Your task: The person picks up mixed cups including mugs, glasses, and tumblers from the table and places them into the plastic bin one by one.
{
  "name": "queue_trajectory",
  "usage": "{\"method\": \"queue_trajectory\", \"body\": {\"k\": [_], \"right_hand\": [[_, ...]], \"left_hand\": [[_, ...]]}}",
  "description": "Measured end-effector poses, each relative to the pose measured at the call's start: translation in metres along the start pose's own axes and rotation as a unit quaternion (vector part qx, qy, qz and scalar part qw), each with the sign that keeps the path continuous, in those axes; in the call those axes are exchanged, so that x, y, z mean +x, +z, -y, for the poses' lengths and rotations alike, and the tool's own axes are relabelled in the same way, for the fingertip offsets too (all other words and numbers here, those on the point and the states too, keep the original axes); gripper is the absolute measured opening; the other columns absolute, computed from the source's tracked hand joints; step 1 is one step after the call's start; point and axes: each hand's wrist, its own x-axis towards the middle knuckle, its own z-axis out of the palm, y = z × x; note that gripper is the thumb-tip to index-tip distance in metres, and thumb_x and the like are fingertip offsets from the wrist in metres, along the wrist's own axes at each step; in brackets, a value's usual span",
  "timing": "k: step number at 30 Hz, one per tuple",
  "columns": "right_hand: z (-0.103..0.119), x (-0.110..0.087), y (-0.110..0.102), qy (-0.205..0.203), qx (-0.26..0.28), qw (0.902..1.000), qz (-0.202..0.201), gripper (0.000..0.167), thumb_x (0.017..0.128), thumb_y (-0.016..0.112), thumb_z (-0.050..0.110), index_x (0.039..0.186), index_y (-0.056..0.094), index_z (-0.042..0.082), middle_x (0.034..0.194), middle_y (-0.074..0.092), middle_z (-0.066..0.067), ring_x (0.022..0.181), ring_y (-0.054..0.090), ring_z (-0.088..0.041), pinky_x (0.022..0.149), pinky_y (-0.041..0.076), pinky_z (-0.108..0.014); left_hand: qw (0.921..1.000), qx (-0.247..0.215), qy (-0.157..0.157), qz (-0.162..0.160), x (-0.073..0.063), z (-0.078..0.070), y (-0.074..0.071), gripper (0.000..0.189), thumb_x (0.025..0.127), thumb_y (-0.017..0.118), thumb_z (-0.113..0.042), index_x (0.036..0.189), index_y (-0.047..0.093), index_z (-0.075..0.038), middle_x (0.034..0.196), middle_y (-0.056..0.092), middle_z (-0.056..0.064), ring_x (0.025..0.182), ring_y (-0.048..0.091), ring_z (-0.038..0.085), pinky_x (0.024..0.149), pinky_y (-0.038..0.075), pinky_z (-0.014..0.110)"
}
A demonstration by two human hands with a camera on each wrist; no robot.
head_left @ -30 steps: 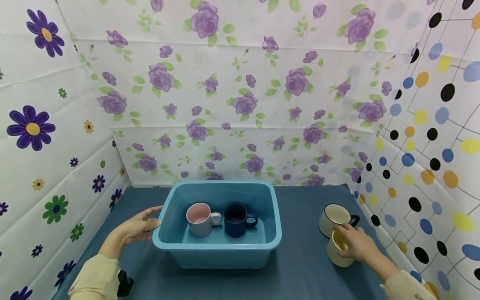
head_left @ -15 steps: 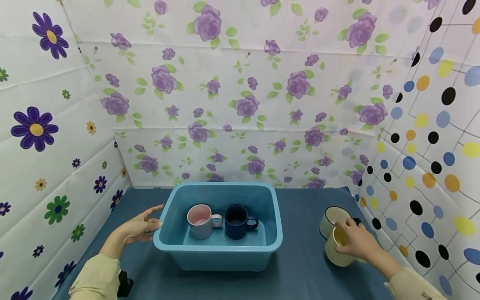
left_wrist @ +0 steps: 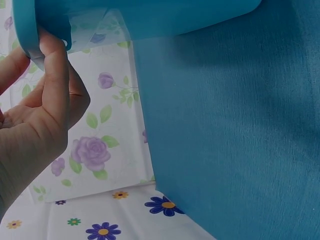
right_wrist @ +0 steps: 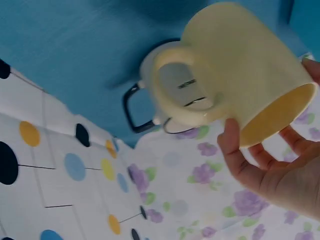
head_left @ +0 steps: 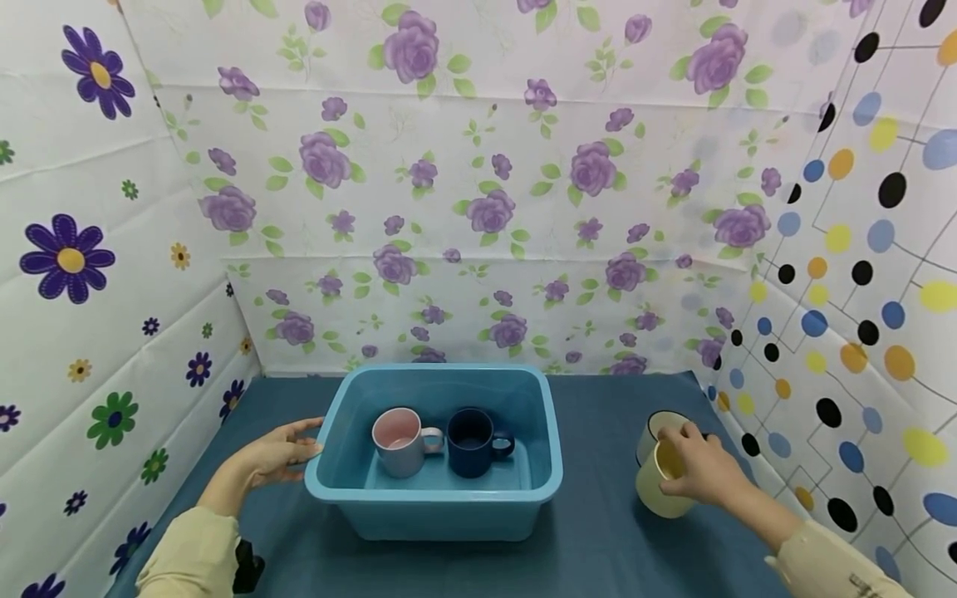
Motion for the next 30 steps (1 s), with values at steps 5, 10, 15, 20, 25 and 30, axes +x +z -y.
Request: {"method": "queue_trajectory", "body": {"k": [5, 10, 15, 20, 25, 30], "right_hand": [[0.006, 0.002, -0.002, -0.013, -0.004, 0.9995, -0.029, 0.061, 0.065, 0.083, 0.021, 0.116, 0.055, 0.003, 0.104, 0.050, -0.023, 0.074, 0.046, -0.036, 0.050, 0.040, -0.034], [0.008, 0.005, -0.005, -0.021, -0.010, 0.9991, -0.036, 0.060, 0.065, 0.082, 0.022, 0.116, 0.056, 0.002, 0.102, 0.051, -0.022, 0.072, 0.043, -0.031, 0.053, 0.039, -0.034], [0.011, 0.008, -0.010, -0.036, -0.019, 0.9984, -0.040, 0.061, 0.065, 0.082, 0.024, 0.116, 0.056, 0.002, 0.101, 0.052, -0.021, 0.070, 0.043, -0.028, 0.054, 0.038, -0.034], [0.016, 0.013, -0.017, -0.045, -0.020, 0.9985, -0.023, 0.061, 0.068, 0.081, 0.026, 0.117, 0.054, 0.001, 0.098, 0.050, -0.021, 0.058, 0.043, -0.018, 0.049, 0.036, -0.028], [0.024, 0.019, -0.026, -0.051, -0.022, 0.9985, -0.001, 0.061, 0.070, 0.080, 0.028, 0.117, 0.053, 0.001, 0.098, 0.053, -0.022, 0.061, 0.047, -0.019, 0.049, 0.037, -0.027], [0.033, 0.024, -0.035, -0.058, -0.020, 0.9980, 0.014, 0.059, 0.072, 0.078, 0.030, 0.119, 0.054, 0.002, 0.096, 0.059, -0.016, 0.065, 0.050, -0.016, 0.051, 0.037, -0.027]], "left_hand": [[1.0000, 0.000, -0.003, -0.002, -0.001, -0.001, 0.000, 0.070, 0.097, 0.051, -0.011, 0.148, 0.006, 0.006, 0.117, 0.056, 0.017, 0.096, 0.060, 0.016, 0.085, 0.053, 0.044], [1.0000, -0.006, -0.005, 0.003, -0.001, 0.000, -0.001, 0.072, 0.096, 0.052, -0.011, 0.148, 0.005, 0.005, 0.120, 0.056, 0.018, 0.096, 0.060, 0.015, 0.085, 0.053, 0.043], [0.9999, -0.006, -0.008, 0.002, 0.000, 0.001, -0.001, 0.072, 0.096, 0.052, -0.012, 0.148, 0.006, 0.005, 0.123, 0.054, 0.021, 0.096, 0.060, 0.016, 0.084, 0.053, 0.043], [0.9999, -0.004, -0.012, -0.004, 0.000, 0.002, 0.000, 0.072, 0.096, 0.053, -0.013, 0.149, 0.006, 0.005, 0.125, 0.053, 0.024, 0.096, 0.060, 0.016, 0.084, 0.053, 0.043], [0.9998, -0.002, -0.016, -0.011, 0.000, 0.001, 0.000, 0.072, 0.097, 0.053, -0.014, 0.148, 0.007, 0.005, 0.124, 0.053, 0.023, 0.096, 0.059, 0.017, 0.086, 0.053, 0.044], [0.9996, 0.001, -0.022, -0.015, 0.000, -0.001, 0.000, 0.070, 0.097, 0.052, -0.014, 0.149, 0.009, 0.004, 0.124, 0.053, 0.023, 0.097, 0.059, 0.018, 0.086, 0.052, 0.045]]}}
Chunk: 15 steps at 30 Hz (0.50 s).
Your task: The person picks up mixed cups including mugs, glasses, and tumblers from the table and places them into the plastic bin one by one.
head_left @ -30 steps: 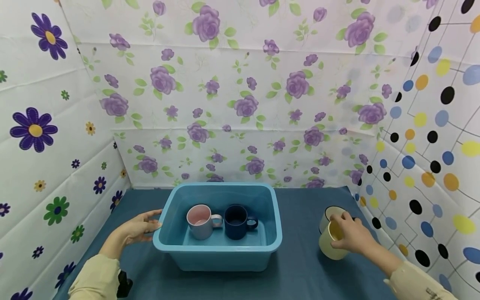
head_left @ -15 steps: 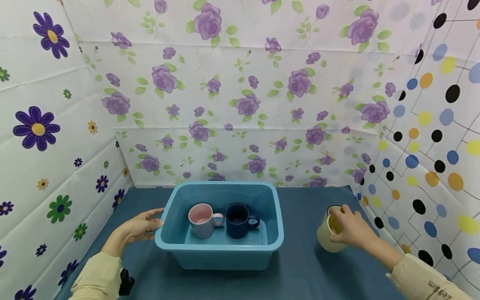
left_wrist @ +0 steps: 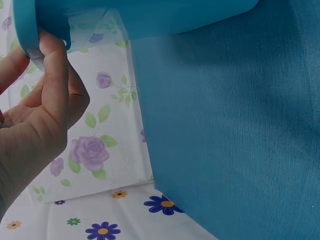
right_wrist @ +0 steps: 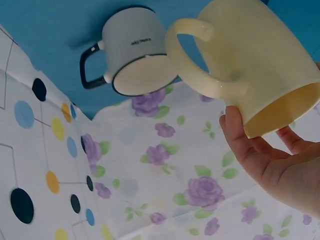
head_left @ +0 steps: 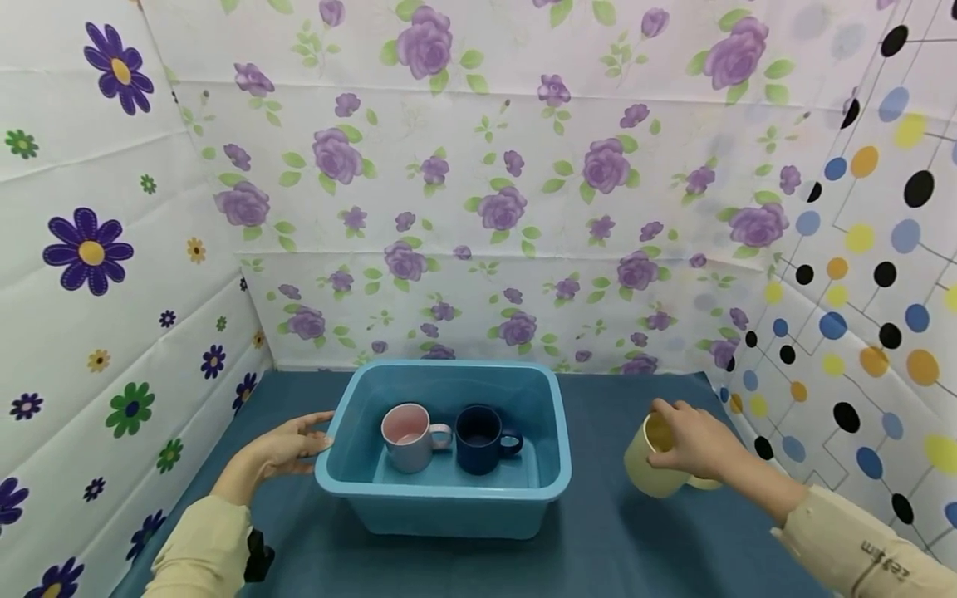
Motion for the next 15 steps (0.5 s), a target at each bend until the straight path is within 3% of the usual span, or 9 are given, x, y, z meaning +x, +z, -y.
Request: {"method": "queue_trajectory", "body": {"k": [8, 15], "right_hand": [[0.014, 0.007, -0.012, -0.014, -0.001, 0.9998, 0.013, 0.062, 0.073, 0.077, 0.032, 0.123, 0.054, 0.002, 0.093, 0.059, -0.014, 0.059, 0.045, -0.012, 0.049, 0.034, -0.026], [0.020, 0.017, -0.019, -0.021, -0.010, 0.9996, 0.016, 0.063, 0.074, 0.076, 0.035, 0.123, 0.056, 0.002, 0.097, 0.061, -0.016, 0.063, 0.050, -0.013, 0.051, 0.037, -0.026]], "left_hand": [[1.0000, 0.006, 0.002, -0.001, 0.001, 0.001, 0.001, 0.071, 0.096, 0.055, -0.015, 0.148, 0.010, 0.004, 0.123, 0.055, 0.022, 0.097, 0.059, 0.018, 0.086, 0.053, 0.046], [1.0000, 0.009, 0.002, 0.002, 0.001, 0.000, -0.001, 0.072, 0.096, 0.055, -0.015, 0.149, 0.010, 0.004, 0.125, 0.053, 0.023, 0.096, 0.060, 0.018, 0.085, 0.053, 0.045]]}}
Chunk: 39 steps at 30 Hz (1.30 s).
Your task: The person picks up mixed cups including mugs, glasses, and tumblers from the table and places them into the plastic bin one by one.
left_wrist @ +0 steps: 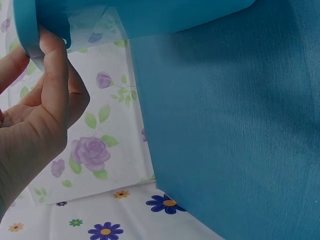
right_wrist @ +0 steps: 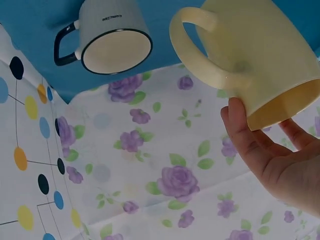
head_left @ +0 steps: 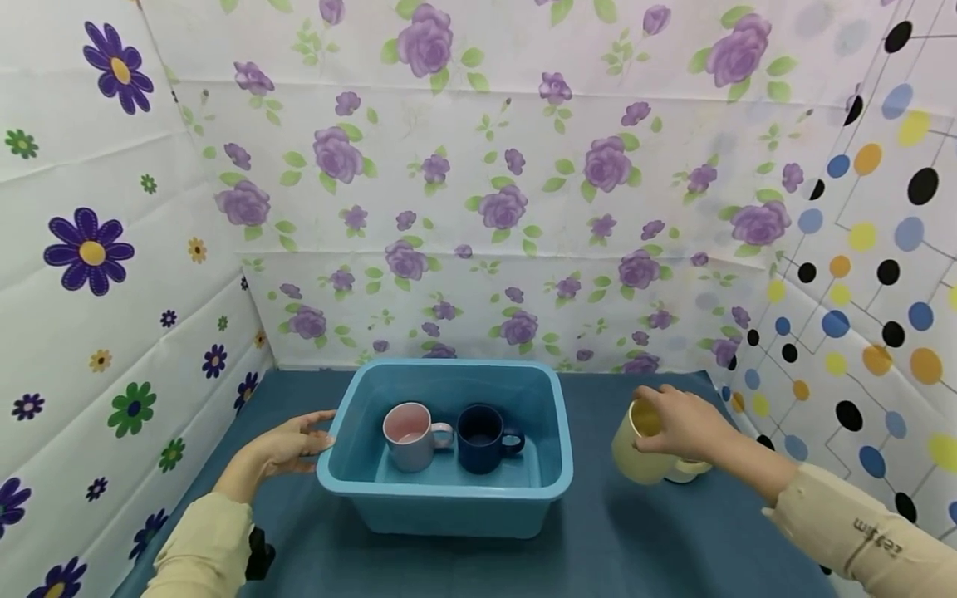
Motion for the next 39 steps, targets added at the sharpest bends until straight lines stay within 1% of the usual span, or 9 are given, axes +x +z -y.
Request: {"method": "queue_trajectory", "body": {"k": [5, 8, 16, 18, 21, 26, 29, 35, 39], "right_hand": [[0.005, 0.006, -0.006, -0.002, 0.003, 1.0000, 0.007, 0.063, 0.075, 0.075, 0.036, 0.124, 0.055, 0.003, 0.099, 0.061, -0.016, 0.064, 0.051, -0.013, 0.052, 0.038, -0.027], [0.009, 0.009, -0.013, -0.005, 0.000, 1.0000, 0.008, 0.064, 0.075, 0.075, 0.036, 0.125, 0.055, 0.002, 0.099, 0.061, -0.017, 0.065, 0.052, -0.014, 0.052, 0.039, -0.027], [0.021, 0.018, -0.031, -0.009, -0.012, 0.9997, 0.016, 0.065, 0.075, 0.075, 0.037, 0.126, 0.055, 0.001, 0.110, 0.061, -0.022, 0.071, 0.056, -0.018, 0.053, 0.042, -0.028], [0.023, 0.020, -0.034, -0.014, -0.010, 0.9997, 0.017, 0.064, 0.076, 0.074, 0.036, 0.126, 0.055, 0.002, 0.111, 0.060, -0.022, 0.071, 0.055, -0.018, 0.053, 0.042, -0.027], [0.028, 0.023, -0.037, -0.017, -0.009, 0.9997, 0.016, 0.061, 0.076, 0.074, 0.036, 0.124, 0.057, 0.004, 0.107, 0.061, -0.020, 0.071, 0.054, -0.017, 0.054, 0.042, -0.028], [0.040, 0.028, -0.042, -0.022, -0.006, 0.9996, 0.020, 0.058, 0.076, 0.074, 0.037, 0.123, 0.057, 0.006, 0.106, 0.062, -0.017, 0.075, 0.056, -0.019, 0.057, 0.045, -0.031], [0.047, 0.032, -0.045, -0.030, -0.010, 0.9993, 0.021, 0.058, 0.077, 0.073, 0.037, 0.123, 0.057, 0.005, 0.107, 0.063, -0.017, 0.078, 0.058, -0.021, 0.059, 0.047, -0.032], [0.054, 0.038, -0.052, -0.041, -0.017, 0.9987, 0.027, 0.058, 0.078, 0.073, 0.036, 0.122, 0.057, 0.003, 0.102, 0.064, -0.015, 0.078, 0.058, -0.021, 0.060, 0.048, -0.031], [0.059, 0.042, -0.059, -0.041, -0.021, 0.9983, 0.036, 0.061, 0.078, 0.073, 0.036, 0.126, 0.055, 0.003, 0.107, 0.063, -0.018, 0.081, 0.060, -0.024, 0.062, 0.050, -0.033]], "left_hand": [[1.0000, 0.008, -0.002, -0.005, -0.002, -0.002, -0.001, 0.072, 0.096, 0.055, -0.015, 0.148, 0.010, 0.005, 0.126, 0.051, 0.026, 0.096, 0.059, 0.019, 0.085, 0.053, 0.045], [0.9999, 0.007, -0.005, -0.007, -0.003, -0.001, -0.001, 0.071, 0.096, 0.054, -0.014, 0.148, 0.010, 0.005, 0.125, 0.052, 0.025, 0.095, 0.059, 0.019, 0.085, 0.053, 0.045], [1.0000, 0.003, -0.006, -0.005, -0.003, 0.000, 0.001, 0.070, 0.096, 0.054, -0.013, 0.148, 0.010, 0.005, 0.123, 0.053, 0.022, 0.093, 0.059, 0.017, 0.083, 0.053, 0.043], [1.0000, 0.004, -0.005, -0.006, -0.003, 0.000, 0.001, 0.070, 0.096, 0.054, -0.013, 0.148, 0.010, 0.005, 0.123, 0.053, 0.023, 0.094, 0.059, 0.018, 0.084, 0.053, 0.043], [0.9999, 0.003, -0.008, -0.006, -0.002, 0.000, 0.001, 0.071, 0.096, 0.054, -0.014, 0.148, 0.010, 0.005, 0.124, 0.052, 0.024, 0.094, 0.059, 0.018, 0.084, 0.053, 0.044], [0.9999, 0.005, -0.007, -0.007, -0.003, 0.000, -0.001, 0.072, 0.096, 0.054, -0.014, 0.148, 0.009, 0.005, 0.124, 0.052, 0.024, 0.094, 0.059, 0.018, 0.083, 0.053, 0.043], [1.0000, 0.004, -0.007, -0.005, -0.003, 0.000, -0.002, 0.072, 0.096, 0.054, -0.014, 0.148, 0.008, 0.005, 0.125, 0.052, 0.024, 0.094, 0.059, 0.017, 0.082, 0.054, 0.041], [1.0000, -0.002, -0.003, 0.002, -0.002, -0.002, 0.000, 0.072, 0.096, 0.054, -0.015, 0.148, 0.009, 0.004, 0.126, 0.052, 0.024, 0.095, 0.060, 0.017, 0.084, 0.053, 0.043], [1.0000, -0.005, -0.004, 0.001, -0.001, -0.004, 0.002, 0.071, 0.096, 0.054, -0.014, 0.148, 0.010, 0.004, 0.125, 0.053, 0.024, 0.095, 0.061, 0.017, 0.085, 0.053, 0.044]]}}
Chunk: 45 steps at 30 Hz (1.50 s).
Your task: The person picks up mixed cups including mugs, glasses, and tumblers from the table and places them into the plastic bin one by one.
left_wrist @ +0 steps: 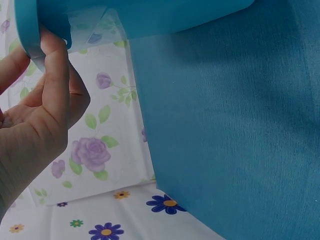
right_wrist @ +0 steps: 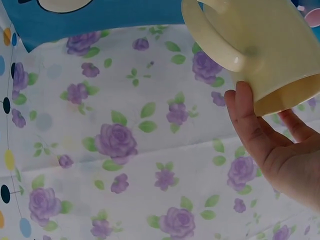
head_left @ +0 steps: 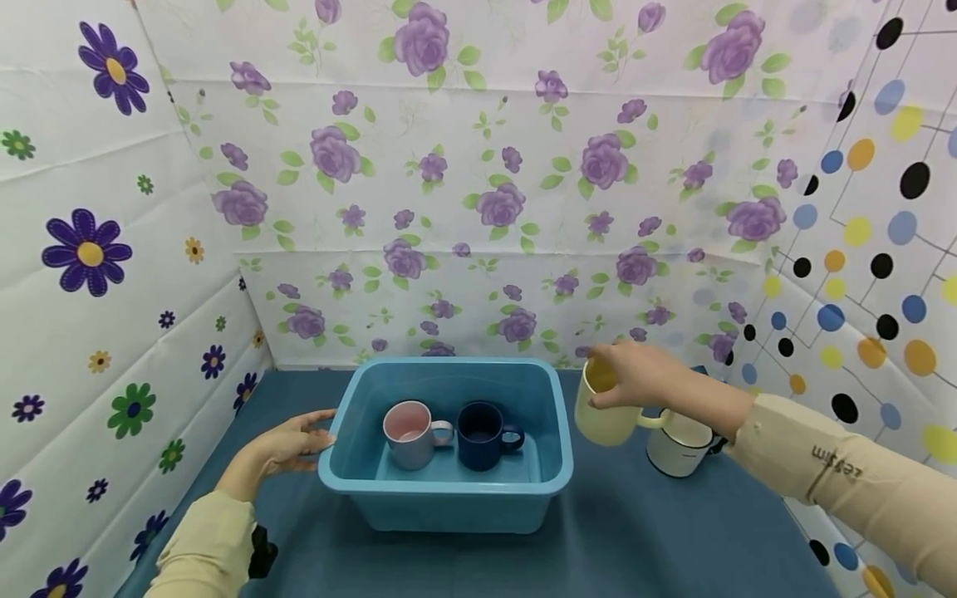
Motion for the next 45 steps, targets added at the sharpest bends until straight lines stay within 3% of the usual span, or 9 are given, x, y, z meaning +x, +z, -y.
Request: {"method": "queue_trajectory", "body": {"k": [9, 23, 32, 45], "right_hand": [[0.012, 0.012, -0.013, -0.031, -0.009, 0.9994, -0.005, 0.055, 0.076, 0.073, 0.037, 0.119, 0.059, 0.005, 0.094, 0.065, -0.010, 0.076, 0.057, -0.020, 0.059, 0.047, -0.030], [0.048, 0.032, -0.017, -0.040, -0.023, 0.9987, 0.021, 0.058, 0.079, 0.071, 0.040, 0.124, 0.057, 0.008, 0.105, 0.064, -0.013, 0.079, 0.056, -0.022, 0.058, 0.045, -0.028], [0.066, 0.043, -0.019, -0.056, -0.021, 0.9978, 0.029, 0.057, 0.078, 0.071, 0.040, 0.124, 0.057, 0.008, 0.102, 0.064, -0.011, 0.071, 0.051, -0.018, 0.054, 0.038, -0.024], [0.093, 0.064, -0.008, -0.071, -0.040, 0.9956, 0.045, 0.058, 0.078, 0.071, 0.044, 0.123, 0.056, 0.010, 0.102, 0.064, -0.009, 0.076, 0.054, -0.018, 0.055, 0.043, -0.024]], "left_hand": [[1.0000, 0.008, 0.002, 0.003, -0.001, 0.002, 0.002, 0.070, 0.096, 0.052, -0.012, 0.149, 0.009, 0.005, 0.125, 0.053, 0.025, 0.095, 0.061, 0.016, 0.083, 0.053, 0.043], [1.0000, 0.001, -0.002, -0.002, -0.003, 0.006, 0.001, 0.069, 0.096, 0.053, -0.013, 0.149, 0.011, 0.003, 0.125, 0.053, 0.025, 0.095, 0.061, 0.016, 0.081, 0.053, 0.040], [0.9999, 0.013, -0.002, -0.008, 0.001, 0.000, 0.001, 0.067, 0.097, 0.053, -0.015, 0.148, 0.014, 0.003, 0.123, 0.055, 0.023, 0.094, 0.061, 0.018, 0.083, 0.054, 0.042], [0.9996, 0.026, -0.002, -0.010, 0.000, -0.001, 0.001, 0.067, 0.097, 0.053, -0.015, 0.148, 0.014, 0.004, 0.124, 0.054, 0.025, 0.095, 0.061, 0.019, 0.083, 0.053, 0.043]]}}
